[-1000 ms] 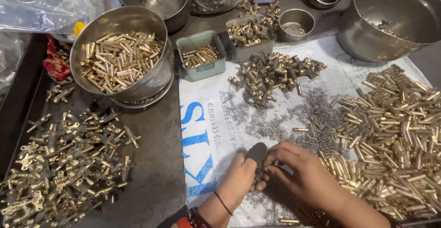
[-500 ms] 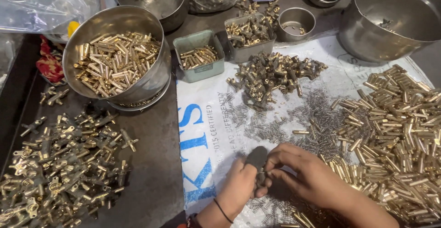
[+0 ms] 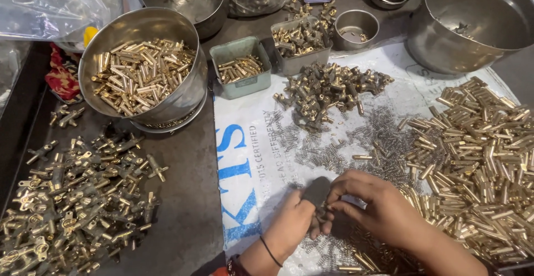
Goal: Assembling small brass-colored metal components on a workbench by hand.
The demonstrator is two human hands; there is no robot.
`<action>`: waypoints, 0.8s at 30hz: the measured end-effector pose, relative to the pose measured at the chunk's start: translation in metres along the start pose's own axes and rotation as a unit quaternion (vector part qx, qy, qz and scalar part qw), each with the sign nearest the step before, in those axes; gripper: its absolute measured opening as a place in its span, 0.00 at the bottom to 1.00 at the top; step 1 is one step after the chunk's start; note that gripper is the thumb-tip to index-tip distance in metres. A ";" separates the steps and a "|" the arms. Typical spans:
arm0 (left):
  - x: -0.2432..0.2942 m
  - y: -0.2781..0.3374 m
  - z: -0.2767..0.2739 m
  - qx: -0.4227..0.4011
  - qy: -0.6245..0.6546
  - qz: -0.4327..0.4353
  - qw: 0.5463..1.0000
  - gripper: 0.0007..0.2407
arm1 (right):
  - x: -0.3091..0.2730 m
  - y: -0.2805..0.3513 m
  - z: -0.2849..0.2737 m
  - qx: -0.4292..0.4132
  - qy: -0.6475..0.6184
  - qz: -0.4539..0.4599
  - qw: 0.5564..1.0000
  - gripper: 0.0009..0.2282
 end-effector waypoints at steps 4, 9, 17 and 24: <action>0.008 0.001 0.018 -0.052 0.017 0.010 0.998 0.12 | -0.002 0.002 -0.003 -0.002 0.011 -0.012 1.000 0.07; 0.006 0.000 0.015 -0.036 0.012 0.000 0.999 0.12 | 0.004 0.001 0.001 -0.019 0.031 0.023 0.999 0.06; 0.023 0.009 0.018 0.039 0.039 0.008 0.998 0.16 | -0.005 -0.010 -0.002 -0.022 0.033 0.058 0.998 0.07; 0.050 0.016 0.023 0.050 0.020 0.062 0.997 0.13 | 0.118 -0.058 -0.107 0.145 -0.152 0.173 0.962 0.09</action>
Point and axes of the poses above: each hand's wrist, its own y-axis away from the middle knuckle, its own z-axis out of the palm, x = y × z, the point moved 9 cm from there along -y, towards the middle knuckle, and after that the axes turned 15 degrees about -x, right-handed, at the moved point
